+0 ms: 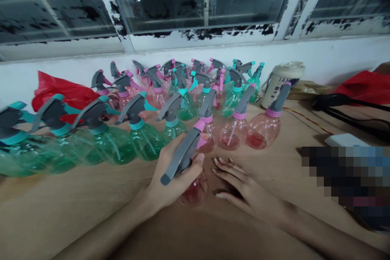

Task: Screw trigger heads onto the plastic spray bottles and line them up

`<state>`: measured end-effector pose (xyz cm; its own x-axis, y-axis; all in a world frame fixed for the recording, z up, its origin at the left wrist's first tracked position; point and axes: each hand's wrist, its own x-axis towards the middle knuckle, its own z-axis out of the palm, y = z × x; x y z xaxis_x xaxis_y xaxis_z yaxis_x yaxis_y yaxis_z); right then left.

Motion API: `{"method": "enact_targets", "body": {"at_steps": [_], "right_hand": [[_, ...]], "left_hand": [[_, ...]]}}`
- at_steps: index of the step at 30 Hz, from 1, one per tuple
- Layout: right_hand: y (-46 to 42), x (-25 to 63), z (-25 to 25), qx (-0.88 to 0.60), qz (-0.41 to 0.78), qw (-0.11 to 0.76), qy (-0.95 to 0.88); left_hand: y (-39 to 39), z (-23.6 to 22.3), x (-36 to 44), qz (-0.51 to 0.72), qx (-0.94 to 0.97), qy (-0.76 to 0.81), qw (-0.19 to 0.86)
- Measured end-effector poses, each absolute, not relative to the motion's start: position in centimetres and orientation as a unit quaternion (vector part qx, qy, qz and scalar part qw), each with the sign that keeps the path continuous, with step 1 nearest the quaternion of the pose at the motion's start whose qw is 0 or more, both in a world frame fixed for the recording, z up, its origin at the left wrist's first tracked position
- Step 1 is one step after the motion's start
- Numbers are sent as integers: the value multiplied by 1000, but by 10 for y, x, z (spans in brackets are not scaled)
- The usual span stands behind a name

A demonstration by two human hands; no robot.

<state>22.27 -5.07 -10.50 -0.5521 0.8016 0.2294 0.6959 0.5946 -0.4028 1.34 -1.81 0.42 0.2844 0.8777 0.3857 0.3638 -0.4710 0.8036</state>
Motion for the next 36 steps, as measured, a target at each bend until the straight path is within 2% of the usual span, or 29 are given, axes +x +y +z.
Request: {"method": "enact_targets", "body": {"at_steps": [3,12,23,31,36], "right_hand": [[-50,223,-105,-428,133,195,-873],[-50,224,-107,-422,142,199,-873],[-71,207,-53,-434,241,293,-817],[-83,223,-48,-463,230,350,-781],[-85,268,-44,-494,218,344,-768]], "left_hand": [[-18,3,13,410,774,406,260],[-17,-1,12,416,776,404,249],[-37,-4,34,409,731,400,371],[-47,-1,83,385,761,365,373],[-48,-3,104,358,782,345,376]]}}
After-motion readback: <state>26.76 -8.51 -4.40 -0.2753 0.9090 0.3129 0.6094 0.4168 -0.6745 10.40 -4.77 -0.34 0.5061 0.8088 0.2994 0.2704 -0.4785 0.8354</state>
